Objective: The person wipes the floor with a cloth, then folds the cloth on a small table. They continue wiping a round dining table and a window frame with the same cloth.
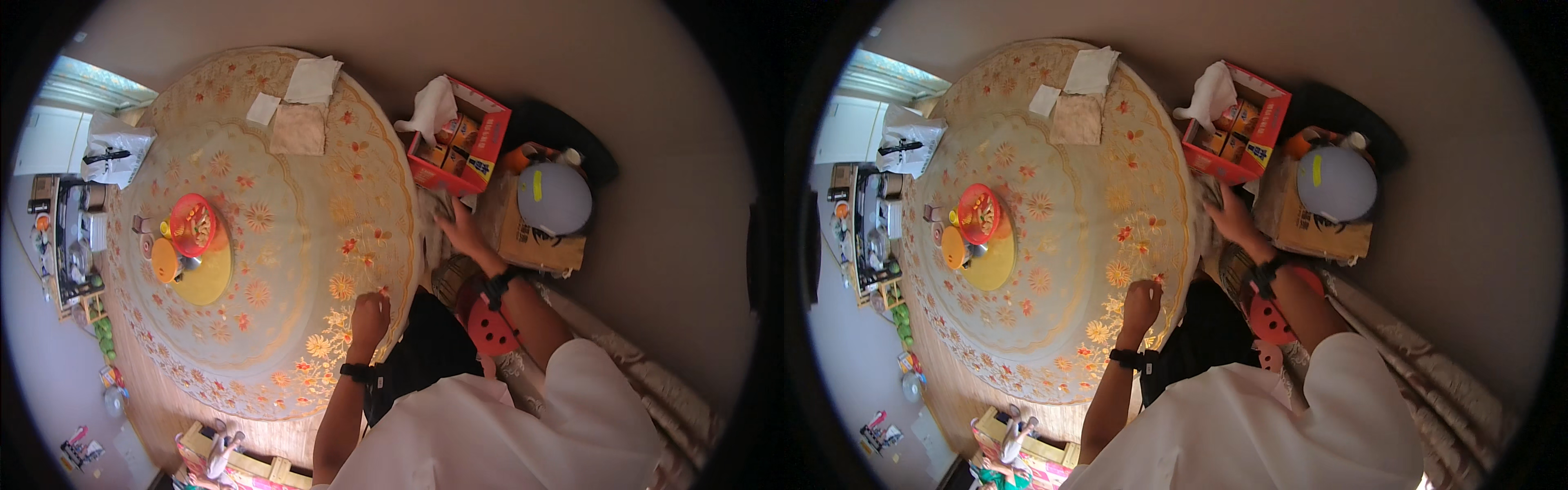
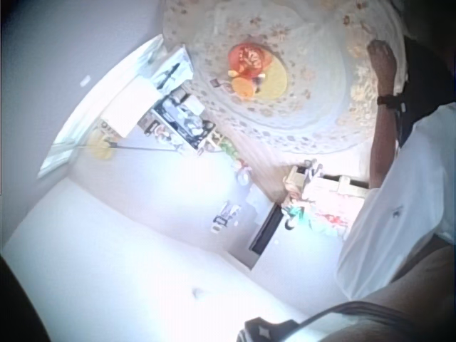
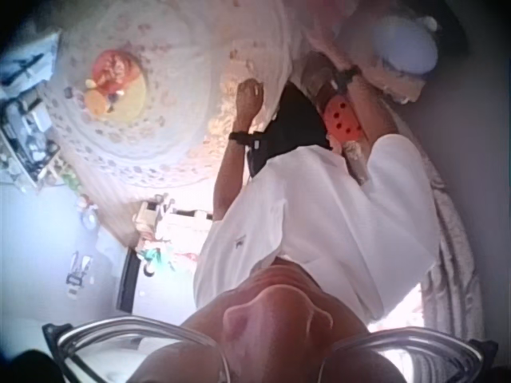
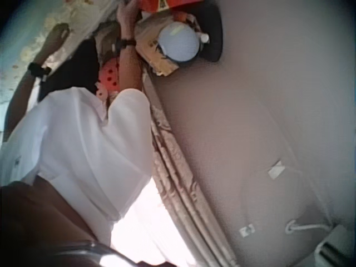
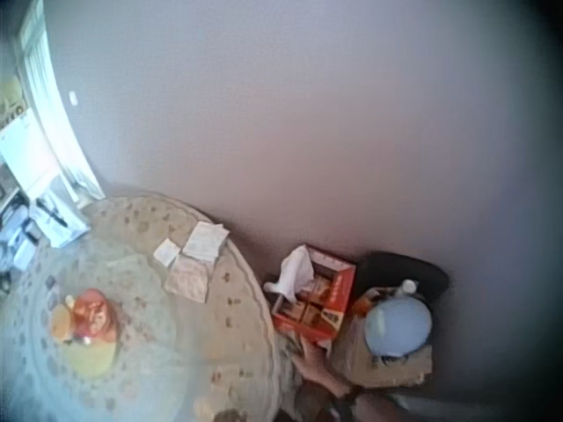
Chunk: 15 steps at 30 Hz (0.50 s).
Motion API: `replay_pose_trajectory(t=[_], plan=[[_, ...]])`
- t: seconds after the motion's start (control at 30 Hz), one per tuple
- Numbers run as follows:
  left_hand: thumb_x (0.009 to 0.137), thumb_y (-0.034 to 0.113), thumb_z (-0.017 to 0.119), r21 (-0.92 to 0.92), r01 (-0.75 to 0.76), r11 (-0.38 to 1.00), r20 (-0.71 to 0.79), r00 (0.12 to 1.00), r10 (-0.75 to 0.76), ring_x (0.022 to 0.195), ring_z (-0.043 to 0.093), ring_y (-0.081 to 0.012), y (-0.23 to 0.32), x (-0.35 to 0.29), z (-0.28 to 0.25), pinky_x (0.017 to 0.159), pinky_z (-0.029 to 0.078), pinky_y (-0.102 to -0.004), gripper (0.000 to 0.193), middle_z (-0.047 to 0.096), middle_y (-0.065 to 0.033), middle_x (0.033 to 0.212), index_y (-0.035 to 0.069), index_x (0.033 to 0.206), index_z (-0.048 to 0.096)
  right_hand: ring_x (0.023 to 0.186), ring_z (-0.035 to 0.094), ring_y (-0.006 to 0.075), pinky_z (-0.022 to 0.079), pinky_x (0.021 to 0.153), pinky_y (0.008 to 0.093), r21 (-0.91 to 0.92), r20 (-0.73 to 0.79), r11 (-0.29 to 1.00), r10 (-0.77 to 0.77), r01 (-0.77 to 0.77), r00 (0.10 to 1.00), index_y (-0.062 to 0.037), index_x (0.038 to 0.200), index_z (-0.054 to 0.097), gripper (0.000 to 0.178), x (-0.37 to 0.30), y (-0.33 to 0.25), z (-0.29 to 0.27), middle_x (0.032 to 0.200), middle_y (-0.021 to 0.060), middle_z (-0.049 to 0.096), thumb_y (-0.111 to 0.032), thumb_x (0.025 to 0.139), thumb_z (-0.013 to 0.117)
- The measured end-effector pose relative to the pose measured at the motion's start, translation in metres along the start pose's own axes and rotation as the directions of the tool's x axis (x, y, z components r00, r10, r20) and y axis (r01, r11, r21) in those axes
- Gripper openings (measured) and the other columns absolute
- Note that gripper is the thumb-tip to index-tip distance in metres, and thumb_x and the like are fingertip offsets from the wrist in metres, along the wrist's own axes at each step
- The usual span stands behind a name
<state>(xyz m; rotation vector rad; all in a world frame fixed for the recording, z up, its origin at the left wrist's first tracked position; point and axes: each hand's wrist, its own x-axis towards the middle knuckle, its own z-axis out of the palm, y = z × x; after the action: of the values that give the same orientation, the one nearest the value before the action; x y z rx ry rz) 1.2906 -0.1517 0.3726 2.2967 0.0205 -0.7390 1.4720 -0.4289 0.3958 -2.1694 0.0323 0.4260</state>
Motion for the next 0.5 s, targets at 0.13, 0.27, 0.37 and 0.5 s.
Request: replay_pose_trajectory(t=[0.13, 0.27, 0.37, 0.5], plan=[[0.088, 0.018, 0.073, 0.039, -0.025, 0.999, -0.254, 0.967, 0.034, 0.145, 0.034, -0.0511, 0.038, 0.034, -0.017, 0.116, 0.04, -0.0542, 0.056, 0.032, -0.0303, 0.159, 0.001, 0.139, 0.055, 0.13, 0.058, 0.0418, 0.049, 0.106, 0.0471, -0.109, -0.09, 0.979, -0.182, 0.172, 0.979, -0.0024, 0.152, 0.048, 0.064, 0.157, -0.033, -0.02, 0.141, 0.0255, 0.06, -0.03, 0.098, 0.069], [0.082, 0.022, 0.082, 0.081, 0.032, 0.996, -0.215, 0.976, -0.014, 0.152, 0.02, -0.0558, 0.05, 0.041, -0.004, 0.119, 0.037, -0.0566, 0.076, 0.02, -0.0327, 0.165, 0.0, 0.147, 0.048, 0.119, 0.063, 0.0426, 0.052, 0.098, 0.0498, -0.381, -0.134, 0.837, -0.471, 0.393, 0.872, -0.0049, 0.14, 0.061, 0.05, 0.297, -0.089, -0.028, 0.13, 0.0236, 0.066, -0.023, 0.094, 0.069], [0.081, 0.022, 0.083, 0.068, 0.056, 0.996, -0.17, 0.984, -0.044, 0.153, 0.018, -0.0557, 0.058, 0.042, -0.011, 0.119, 0.038, -0.0572, 0.079, 0.017, -0.0327, 0.166, -0.001, 0.148, 0.047, 0.115, 0.065, 0.0415, 0.054, 0.097, 0.0492, -0.423, 0.0, 0.772, -0.524, 0.475, 0.852, -0.0075, 0.136, 0.066, 0.044, 0.364, -0.105, -0.016, 0.125, 0.0217, 0.068, -0.017, 0.093, 0.067], [0.081, 0.022, 0.083, 0.043, 0.093, 0.995, -0.158, 0.984, -0.085, 0.153, 0.019, -0.0547, 0.066, 0.041, -0.019, 0.116, 0.043, -0.0558, 0.078, 0.018, -0.0325, 0.167, -0.001, 0.147, 0.049, 0.111, 0.066, 0.0405, 0.055, 0.097, 0.0486, -0.586, 0.216, 0.644, -0.461, 0.491, 0.861, -0.0093, 0.129, 0.072, 0.039, 0.391, -0.095, 0.013, 0.12, 0.0195, 0.069, -0.009, 0.09, 0.066]])
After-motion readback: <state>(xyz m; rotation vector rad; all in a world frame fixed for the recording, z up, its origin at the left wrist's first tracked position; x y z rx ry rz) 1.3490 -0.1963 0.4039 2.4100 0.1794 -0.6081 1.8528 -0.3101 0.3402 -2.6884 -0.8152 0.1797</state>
